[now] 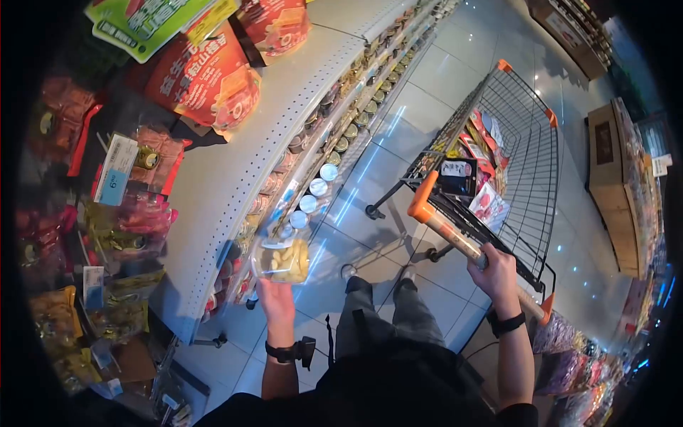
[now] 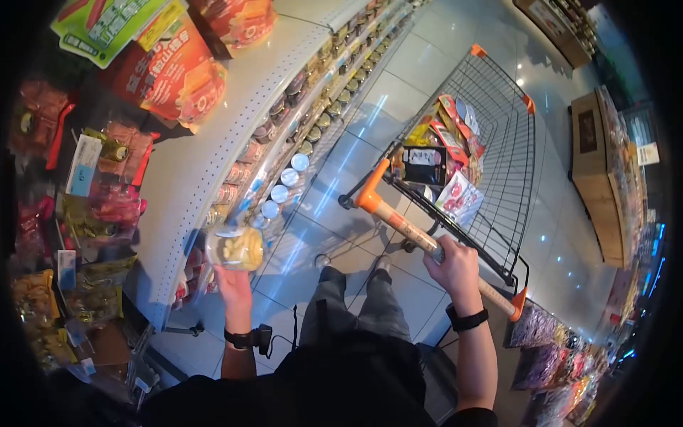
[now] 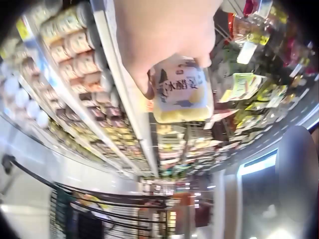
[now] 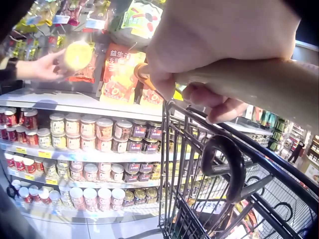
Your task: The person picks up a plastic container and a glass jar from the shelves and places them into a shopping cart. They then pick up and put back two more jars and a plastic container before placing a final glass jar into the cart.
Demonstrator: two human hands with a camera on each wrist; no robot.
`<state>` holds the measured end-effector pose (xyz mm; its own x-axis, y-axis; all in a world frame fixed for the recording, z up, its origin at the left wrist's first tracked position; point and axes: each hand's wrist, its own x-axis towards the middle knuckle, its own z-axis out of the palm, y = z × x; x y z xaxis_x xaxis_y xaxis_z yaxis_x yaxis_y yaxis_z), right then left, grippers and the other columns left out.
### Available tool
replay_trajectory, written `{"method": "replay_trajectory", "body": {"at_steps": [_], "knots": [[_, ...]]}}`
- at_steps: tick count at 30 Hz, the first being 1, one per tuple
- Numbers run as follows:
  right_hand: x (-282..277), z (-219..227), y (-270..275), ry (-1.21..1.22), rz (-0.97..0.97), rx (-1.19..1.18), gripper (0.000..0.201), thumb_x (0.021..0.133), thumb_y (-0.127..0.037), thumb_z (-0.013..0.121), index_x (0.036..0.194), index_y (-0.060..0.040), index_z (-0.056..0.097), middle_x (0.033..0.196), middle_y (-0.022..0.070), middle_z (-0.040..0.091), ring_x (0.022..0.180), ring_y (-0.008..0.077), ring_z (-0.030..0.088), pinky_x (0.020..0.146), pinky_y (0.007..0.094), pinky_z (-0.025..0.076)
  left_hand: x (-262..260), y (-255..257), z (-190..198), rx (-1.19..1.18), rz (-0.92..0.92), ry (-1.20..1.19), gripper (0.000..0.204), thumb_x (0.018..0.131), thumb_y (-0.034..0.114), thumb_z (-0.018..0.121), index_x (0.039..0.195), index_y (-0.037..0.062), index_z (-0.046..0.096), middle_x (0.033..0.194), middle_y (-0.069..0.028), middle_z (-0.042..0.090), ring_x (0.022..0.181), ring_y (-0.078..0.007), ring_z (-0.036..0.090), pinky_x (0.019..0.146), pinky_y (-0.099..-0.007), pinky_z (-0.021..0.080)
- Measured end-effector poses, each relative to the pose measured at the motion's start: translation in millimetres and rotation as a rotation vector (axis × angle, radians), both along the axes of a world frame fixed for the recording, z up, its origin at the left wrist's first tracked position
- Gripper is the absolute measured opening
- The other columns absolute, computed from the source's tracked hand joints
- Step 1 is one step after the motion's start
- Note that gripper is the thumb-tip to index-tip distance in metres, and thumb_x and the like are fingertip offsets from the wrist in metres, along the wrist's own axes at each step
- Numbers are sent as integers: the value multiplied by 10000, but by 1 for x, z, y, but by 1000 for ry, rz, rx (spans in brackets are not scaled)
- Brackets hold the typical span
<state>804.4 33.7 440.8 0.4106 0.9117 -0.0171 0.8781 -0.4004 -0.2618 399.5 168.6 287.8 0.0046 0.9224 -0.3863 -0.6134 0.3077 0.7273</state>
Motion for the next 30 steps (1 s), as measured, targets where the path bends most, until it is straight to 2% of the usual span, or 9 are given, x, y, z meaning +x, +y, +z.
{"method": "replay_trajectory", "body": {"at_steps": [2, 5, 8, 11, 14, 17, 20, 24, 30], "knots": [[2, -2, -5, -7, -2, -9, 226, 690, -205, 719, 803, -61, 586, 634, 100, 612, 544, 296, 620, 537, 390, 499, 28, 20, 32, 151, -161, -388, 637, 941, 428, 561, 1433, 76, 361, 1451, -128, 411, 1328, -288, 407, 1098, -493, 334], [4, -4, -13, -5, 43, 29, 282, 693, -223, 751, 854, -58, 588, 733, 99, 616, 627, 281, 625, 572, 372, 501, 83, 53, 61, 146, -91, -166, 662, 922, 441, 586, 1421, 58, 380, 1440, -125, 432, 1316, -292, 429, 1092, -486, 350], [19, 18, -43, 37, 50, -18, 394, 675, -234, 795, 961, -61, 587, 904, 122, 599, 831, 300, 612, 709, 381, 499, 114, 67, 114, 321, -407, -182, 707, 871, 435, 658, 1381, 4, 426, 1372, -132, 506, 1238, -291, 512, 1058, -460, 397], [48, 15, -108, -199, -96, 82, 467, 655, -208, 808, 1035, -56, 582, 1006, 153, 557, 945, 357, 563, 787, 436, 459, 160, 75, 176, 586, -688, 121, 617, 865, 295, 673, 1350, -32, 477, 1307, -162, 554, 1196, -246, 545, 1033, -371, 417], [74, -11, -162, 13, -231, -8, 462, 669, -192, 793, 1055, -58, 576, 987, 144, 576, 925, 347, 576, 787, 431, 461, 239, 74, 218, 597, -933, 486, 543, 831, 182, 708, 1295, -49, 547, 1231, -152, 611, 1128, -177, 576, 989, -303, 442], [84, -11, -166, 142, -186, -48, 314, 730, -244, 743, 939, -96, 562, 758, 103, 637, 665, 315, 648, 575, 435, 495, 334, 68, 224, 765, -1253, 685, 561, 761, 224, 790, 1235, -19, 610, 1147, -127, 660, 998, -159, 634, 863, -310, 511], [96, -20, -164, 180, -139, -199, 332, 766, -387, 720, 831, -96, 573, 704, 138, 660, 632, 349, 656, 578, 453, 520, 435, 42, 227, 1135, -1596, 1092, 593, 690, 333, 835, 1178, 42, 665, 1037, -126, 710, 915, -187, 684, 792, -302, 533], [102, -3, -171, 293, -62, -103, 364, 808, -391, 699, 933, -95, 529, 747, 134, 651, 597, 343, 649, 531, 444, 514, 548, 5, 162, 1369, -1716, 1208, 653, 628, 534, 803, 1081, 74, 704, 963, -151, 707, 891, -293, 686, 775, -365, 533], [109, -6, -176, 271, 43, -8, 346, 835, -391, 676, 847, -98, 492, 699, 93, 593, 565, 304, 637, 483, 406, 514, 649, -49, 8, 1123, -1575, 1323, 654, 591, 553, 801, 1026, 78, 690, 1022, -153, 686, 975, -322, 650, 826, -409, 522]]}}
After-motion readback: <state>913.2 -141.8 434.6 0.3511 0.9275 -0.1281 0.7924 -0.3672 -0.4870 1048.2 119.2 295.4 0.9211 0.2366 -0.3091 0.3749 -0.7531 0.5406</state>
